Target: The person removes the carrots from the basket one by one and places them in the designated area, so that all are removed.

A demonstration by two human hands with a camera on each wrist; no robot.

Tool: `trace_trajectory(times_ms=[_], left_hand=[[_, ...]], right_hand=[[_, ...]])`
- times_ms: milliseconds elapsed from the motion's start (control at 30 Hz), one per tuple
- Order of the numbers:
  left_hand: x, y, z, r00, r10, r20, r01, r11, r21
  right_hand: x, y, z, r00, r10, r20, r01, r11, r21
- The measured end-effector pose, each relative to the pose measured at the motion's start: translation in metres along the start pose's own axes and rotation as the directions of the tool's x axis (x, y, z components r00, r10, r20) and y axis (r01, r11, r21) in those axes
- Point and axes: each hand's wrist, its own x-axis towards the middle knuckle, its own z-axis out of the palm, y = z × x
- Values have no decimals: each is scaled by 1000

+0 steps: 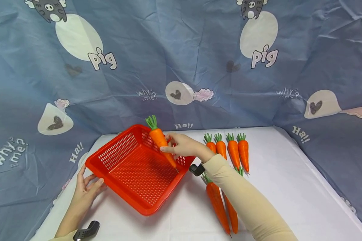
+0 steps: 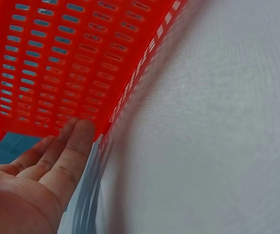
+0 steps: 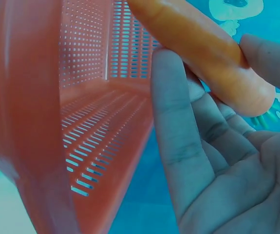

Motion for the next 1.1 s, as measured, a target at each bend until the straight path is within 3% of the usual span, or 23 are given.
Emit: trace_trajectory(times_ms=[367,767,1100], left_hand=[[0,-1,-1,1000,16,8,-16,1000,-19],[0,0,0,1000,23,8,-23,999,-31],[-1,1,1,1000,13,3,-13,1000,-19]], right_hand=[[-10,6,-5,999,12,-39,-13,1000,-8],[-21,10,-7,998,21,-55,-18,999,48],[-34,10,-7,994,71,-77,-67,996,57]])
